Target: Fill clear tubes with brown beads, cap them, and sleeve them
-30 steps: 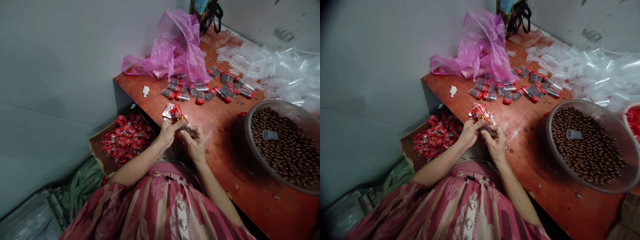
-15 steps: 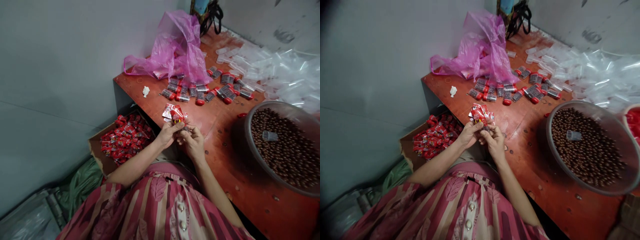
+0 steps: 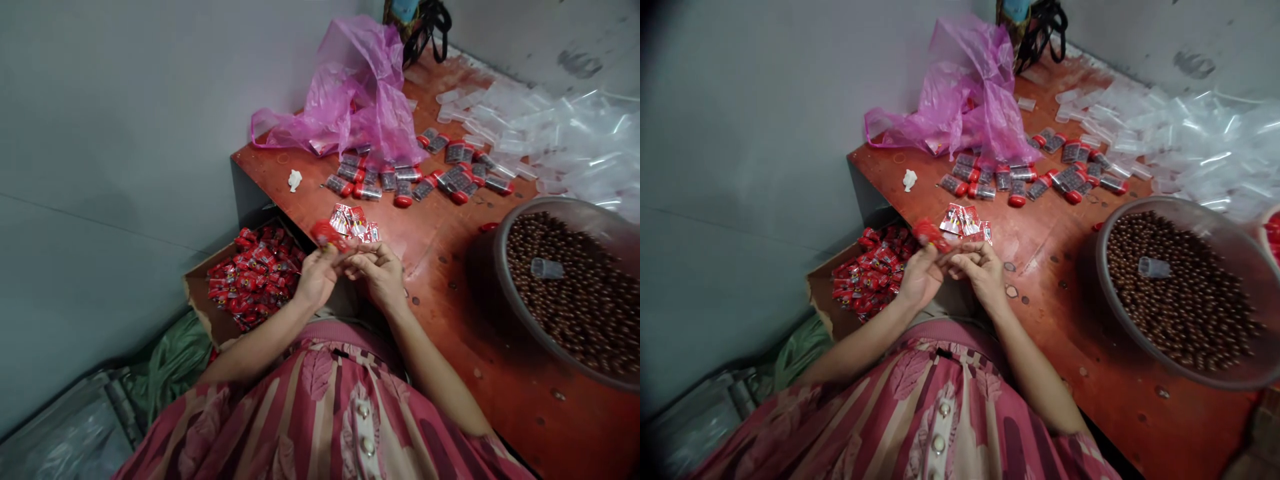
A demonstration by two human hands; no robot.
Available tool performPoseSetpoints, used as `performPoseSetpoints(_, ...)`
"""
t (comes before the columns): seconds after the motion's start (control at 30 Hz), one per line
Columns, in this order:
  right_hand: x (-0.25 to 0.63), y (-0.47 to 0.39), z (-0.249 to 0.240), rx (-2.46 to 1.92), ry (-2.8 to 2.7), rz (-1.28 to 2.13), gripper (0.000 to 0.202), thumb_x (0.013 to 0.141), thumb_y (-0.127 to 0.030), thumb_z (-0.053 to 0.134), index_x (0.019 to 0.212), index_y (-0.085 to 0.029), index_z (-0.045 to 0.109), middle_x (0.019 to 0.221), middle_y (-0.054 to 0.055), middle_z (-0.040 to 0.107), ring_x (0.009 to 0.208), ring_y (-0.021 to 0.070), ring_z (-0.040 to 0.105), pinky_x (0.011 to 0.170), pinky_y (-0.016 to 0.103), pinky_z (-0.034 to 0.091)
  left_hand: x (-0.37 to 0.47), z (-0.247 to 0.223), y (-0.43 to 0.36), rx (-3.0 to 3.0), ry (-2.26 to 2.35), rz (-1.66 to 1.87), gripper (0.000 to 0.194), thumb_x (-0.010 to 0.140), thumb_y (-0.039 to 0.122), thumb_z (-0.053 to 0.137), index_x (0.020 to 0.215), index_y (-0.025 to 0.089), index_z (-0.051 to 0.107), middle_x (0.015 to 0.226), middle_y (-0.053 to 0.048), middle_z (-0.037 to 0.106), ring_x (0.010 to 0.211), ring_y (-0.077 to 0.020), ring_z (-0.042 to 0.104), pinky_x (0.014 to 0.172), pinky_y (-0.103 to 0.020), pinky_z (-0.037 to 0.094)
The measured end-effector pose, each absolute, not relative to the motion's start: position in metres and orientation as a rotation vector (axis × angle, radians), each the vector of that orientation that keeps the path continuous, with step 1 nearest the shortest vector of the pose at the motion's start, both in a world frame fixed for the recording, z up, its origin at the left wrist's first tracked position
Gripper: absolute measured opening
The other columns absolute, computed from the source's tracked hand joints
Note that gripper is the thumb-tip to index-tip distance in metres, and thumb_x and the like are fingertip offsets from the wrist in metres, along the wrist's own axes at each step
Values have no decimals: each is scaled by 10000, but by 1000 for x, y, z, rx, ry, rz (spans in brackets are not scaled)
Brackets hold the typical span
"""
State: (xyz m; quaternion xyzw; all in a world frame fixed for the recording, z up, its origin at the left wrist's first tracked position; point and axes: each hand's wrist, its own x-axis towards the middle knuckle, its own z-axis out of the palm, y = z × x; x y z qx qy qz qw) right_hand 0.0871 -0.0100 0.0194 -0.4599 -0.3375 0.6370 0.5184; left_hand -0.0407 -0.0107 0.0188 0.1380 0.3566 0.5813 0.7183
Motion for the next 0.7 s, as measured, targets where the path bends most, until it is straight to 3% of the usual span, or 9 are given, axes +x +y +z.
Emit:
performPoseSetpoints(0.1, 104, -10, 24, -1161, -859, 1423, 313, 716, -332, 765, 914, -207, 557, 661, -29, 708, 505, 119, 647, 483, 227, 539, -68, 13, -21, 202, 966, 1467, 583, 783, 681, 527, 1033, 166, 639, 1076, -119, 703, 974, -201, 679, 812, -307, 544)
performPoseSetpoints(0.17, 119, -8, 24, -1227, -875, 1323, 272, 749, -359, 734, 887, -197, 565, 663, -17, 705, 504, 116, 642, 472, 219, 524, -77, 7, -24, 247, 1121, 1411, 639, 773, 703, 510, 1060, 146, 638, 1093, -156, 694, 920, -222, 696, 780, -328, 558)
performPoseSetpoints(0.27, 133, -2, 21, -1313, -917, 1261, 258, 757, -390, 720, 828, -186, 579, 645, -13, 690, 494, 106, 626, 456, 202, 501, -70, 2, -9, 805, 1344, 1296, 493, 761, 557, 645, 1045, 155, 677, 1081, -148, 700, 937, -240, 689, 849, -371, 542)
performPoseSetpoints(0.33, 135, 1, 18, -1344, -961, 1271, 257, 751, -395, 723, 810, -182, 592, 624, -19, 674, 484, 98, 612, 455, 196, 493, -56, 0, 14, 1411, 1429, 1253, 386, 780, 451, 673, 1066, 193, 690, 1187, -126, 668, 1153, -266, 598, 1046, -430, 420)
performPoseSetpoints(0.4, 133, 2, 16, -1363, -1006, 1299, 258, 744, -399, 724, 795, -178, 602, 618, -21, 666, 482, 95, 604, 461, 196, 489, -41, -2, 40, 1868, 1527, 1101, 383, 788, 382, 684, 1127, 204, 670, 1311, -128, 597, 1314, -304, 459, 1149, -507, 256)
performPoseSetpoints(0.5, 131, 2, 16, -1382, -1050, 1341, 260, 740, -406, 722, 770, -174, 608, 634, -12, 670, 488, 93, 597, 470, 201, 482, -27, -10, 66, 2172, 1678, 844, 358, 832, 319, 632, 1168, 199, 646, 1423, -131, 494, 1395, -346, 332, 1155, -588, 153)
performPoseSetpoints(0.7, 135, 11, 14, -1420, -1071, 1320, 252, 749, -408, 710, 765, -176, 612, 626, -17, 655, 506, 100, 588, 487, 214, 473, -27, -23, 70, 2254, 1705, 821, 298, 891, 234, 522, 1159, 255, 651, 1435, -70, 491, 1401, -314, 332, 1152, -601, 157)
